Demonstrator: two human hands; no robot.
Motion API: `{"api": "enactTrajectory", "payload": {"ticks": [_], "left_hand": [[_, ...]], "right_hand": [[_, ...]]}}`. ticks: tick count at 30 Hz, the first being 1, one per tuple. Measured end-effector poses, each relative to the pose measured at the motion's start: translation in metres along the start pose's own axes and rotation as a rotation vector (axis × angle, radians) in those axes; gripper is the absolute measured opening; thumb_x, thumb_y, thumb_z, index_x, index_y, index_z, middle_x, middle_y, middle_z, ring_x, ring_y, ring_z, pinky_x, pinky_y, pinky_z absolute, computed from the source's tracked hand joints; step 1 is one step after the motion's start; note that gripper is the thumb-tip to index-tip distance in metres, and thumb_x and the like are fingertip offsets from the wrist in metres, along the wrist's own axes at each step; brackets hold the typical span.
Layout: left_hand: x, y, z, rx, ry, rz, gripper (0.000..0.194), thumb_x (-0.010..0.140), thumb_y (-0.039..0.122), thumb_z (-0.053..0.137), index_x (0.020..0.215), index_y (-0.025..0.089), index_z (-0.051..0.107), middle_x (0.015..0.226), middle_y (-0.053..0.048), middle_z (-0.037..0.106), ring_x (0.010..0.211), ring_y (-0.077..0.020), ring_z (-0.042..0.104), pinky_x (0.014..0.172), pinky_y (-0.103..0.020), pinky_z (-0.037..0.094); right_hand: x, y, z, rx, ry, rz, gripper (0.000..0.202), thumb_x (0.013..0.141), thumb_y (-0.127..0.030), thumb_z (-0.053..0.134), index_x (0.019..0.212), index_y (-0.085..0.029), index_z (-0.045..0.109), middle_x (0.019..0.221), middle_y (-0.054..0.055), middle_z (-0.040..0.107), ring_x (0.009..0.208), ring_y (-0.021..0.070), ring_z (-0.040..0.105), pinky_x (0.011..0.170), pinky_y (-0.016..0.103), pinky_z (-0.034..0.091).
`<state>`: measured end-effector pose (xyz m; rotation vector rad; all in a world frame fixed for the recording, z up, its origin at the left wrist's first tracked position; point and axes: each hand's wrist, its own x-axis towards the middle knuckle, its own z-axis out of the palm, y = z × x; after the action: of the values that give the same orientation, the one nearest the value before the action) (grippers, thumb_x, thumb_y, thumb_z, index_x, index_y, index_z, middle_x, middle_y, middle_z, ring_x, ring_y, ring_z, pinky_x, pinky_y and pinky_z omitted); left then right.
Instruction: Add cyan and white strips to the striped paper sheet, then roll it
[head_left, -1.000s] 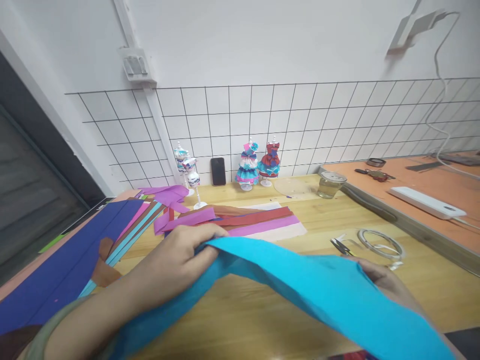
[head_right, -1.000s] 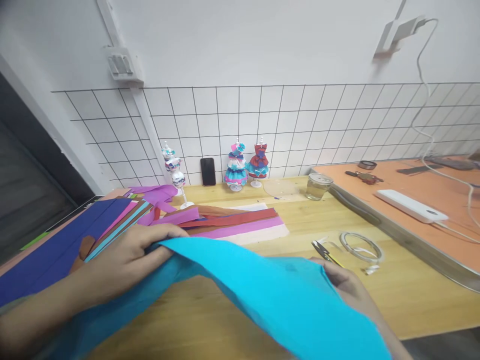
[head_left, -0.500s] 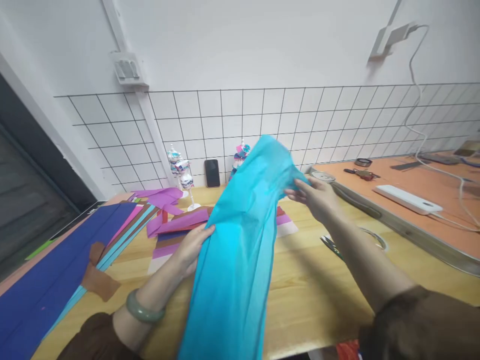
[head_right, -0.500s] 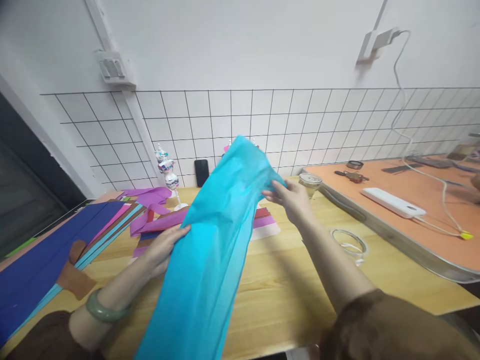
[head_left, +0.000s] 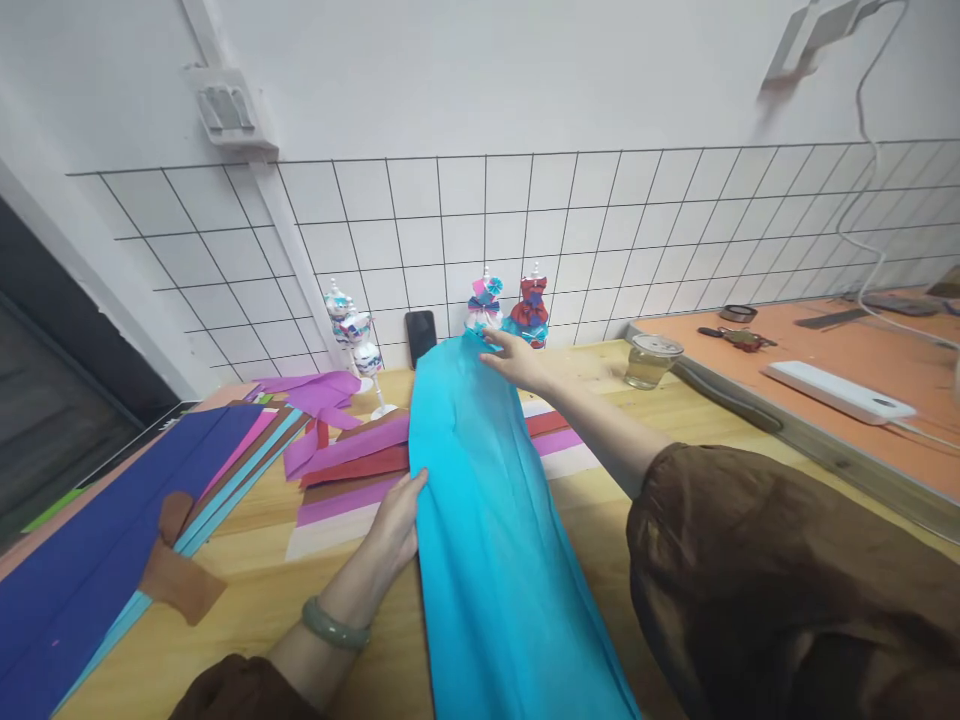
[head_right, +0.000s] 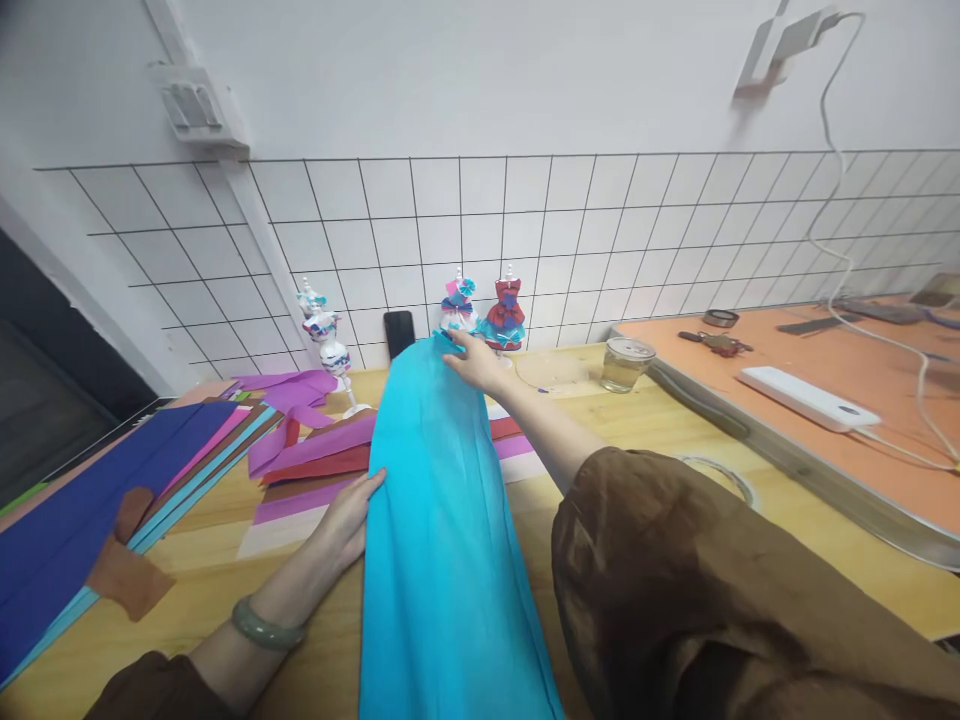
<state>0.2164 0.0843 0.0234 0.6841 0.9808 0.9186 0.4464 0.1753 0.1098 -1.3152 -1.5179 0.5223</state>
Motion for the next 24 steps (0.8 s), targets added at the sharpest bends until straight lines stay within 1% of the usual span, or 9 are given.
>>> {"api": "enactTrajectory", "payload": {"ticks": [4, 7, 10, 13, 16, 18, 20, 22, 24], "left_hand": [[0.004, -0.002, -0.002, -0.017, 0.051, -0.007, 0.019, 0.083, 0.015, 0.05, 0.101, 0.011, 0.057, 0.084, -0.011, 0.069, 0.07, -0.0193, 0.066, 0.068, -0.032, 0.054], [0.008, 0.0, -0.003, -0.037, 0.066, -0.017, 0.02, 0.084, 0.015, 0.048, 0.101, 0.008, 0.056, 0.083, -0.011, 0.069, 0.067, -0.0191, 0.066, 0.067, -0.033, 0.055], [0.013, 0.001, -0.005, -0.06, 0.039, -0.098, 0.022, 0.086, 0.017, 0.045, 0.102, 0.006, 0.056, 0.083, -0.014, 0.068, 0.07, -0.0215, 0.066, 0.069, -0.036, 0.054], [0.014, 0.004, -0.005, -0.07, 0.023, -0.114, 0.023, 0.087, 0.018, 0.044, 0.103, 0.006, 0.056, 0.082, -0.014, 0.068, 0.072, -0.0226, 0.066, 0.071, -0.038, 0.054], [0.01, 0.008, -0.006, -0.035, -0.011, -0.068, 0.022, 0.083, 0.013, 0.047, 0.102, 0.007, 0.056, 0.083, -0.013, 0.068, 0.071, -0.0227, 0.066, 0.071, -0.039, 0.054], [0.006, 0.011, -0.009, 0.022, -0.062, -0.008, 0.025, 0.08, 0.011, 0.051, 0.104, 0.008, 0.055, 0.09, -0.014, 0.067, 0.076, -0.0229, 0.066, 0.073, -0.038, 0.053], [0.005, 0.014, -0.013, 0.116, -0.04, 0.093, 0.036, 0.078, 0.013, 0.054, 0.113, 0.01, 0.049, 0.1, -0.014, 0.064, 0.085, -0.0231, 0.064, 0.078, -0.038, 0.051], [0.005, 0.014, -0.018, 0.288, 0.079, 0.241, 0.05, 0.077, 0.017, 0.056, 0.124, 0.014, 0.039, 0.112, -0.014, 0.059, 0.1, -0.0234, 0.058, 0.086, -0.039, 0.047], [0.005, 0.012, -0.021, 0.594, 0.196, 0.448, 0.055, 0.077, 0.022, 0.057, 0.127, 0.019, 0.037, 0.124, -0.013, 0.05, 0.115, -0.0246, 0.047, 0.096, -0.042, 0.039]], "right_hand": [[-0.041, 0.013, -0.007, -0.022, -0.058, 0.127, 0.055, 0.079, -0.019, 0.055, 0.13, -0.021, 0.037, 0.131, 0.008, 0.044, 0.078, 0.0126, 0.064, 0.071, 0.028, 0.052], [-0.087, 0.024, -0.023, -0.067, -0.066, 0.304, 0.046, 0.081, -0.017, 0.05, 0.126, -0.012, 0.042, 0.113, 0.013, 0.056, 0.062, 0.0102, 0.064, 0.054, 0.022, 0.051], [-0.137, 0.028, -0.037, -0.094, -0.11, 0.496, 0.034, 0.081, -0.018, 0.048, 0.113, -0.007, 0.05, 0.087, 0.012, 0.064, 0.052, 0.0115, 0.062, 0.039, 0.018, 0.044], [-0.181, 0.023, -0.042, -0.031, -0.239, 0.659, 0.023, 0.083, -0.024, 0.045, 0.1, -0.01, 0.053, 0.064, 0.004, 0.062, 0.05, 0.0127, 0.062, 0.042, 0.02, 0.047], [-0.214, 0.014, -0.04, 0.051, -0.387, 0.777, 0.021, 0.082, -0.028, 0.046, 0.094, -0.013, 0.054, 0.064, 0.001, 0.06, 0.047, 0.0112, 0.06, 0.043, 0.02, 0.046], [-0.23, 0.009, -0.037, 0.044, -0.43, 0.798, 0.023, 0.08, -0.032, 0.048, 0.093, -0.015, 0.054, 0.064, -0.001, 0.059, 0.043, 0.0097, 0.057, 0.04, 0.019, 0.042], [-0.243, 0.005, -0.034, -0.073, -0.381, 0.734, 0.023, 0.078, -0.035, 0.05, 0.089, -0.015, 0.054, 0.061, -0.001, 0.058, 0.045, 0.0099, 0.055, 0.042, 0.019, 0.039], [-0.252, 0.0, -0.032, -0.267, -0.288, 0.618, 0.019, 0.076, -0.034, 0.053, 0.084, -0.017, 0.055, 0.063, 0.0, 0.06, 0.054, 0.0123, 0.057, 0.049, 0.021, 0.038], [-0.259, -0.005, -0.029, -0.444, -0.225, 0.543, 0.015, 0.075, -0.033, 0.054, 0.077, -0.018, 0.056, 0.068, 0.002, 0.062, 0.063, 0.0147, 0.058, 0.055, 0.023, 0.037]]}}
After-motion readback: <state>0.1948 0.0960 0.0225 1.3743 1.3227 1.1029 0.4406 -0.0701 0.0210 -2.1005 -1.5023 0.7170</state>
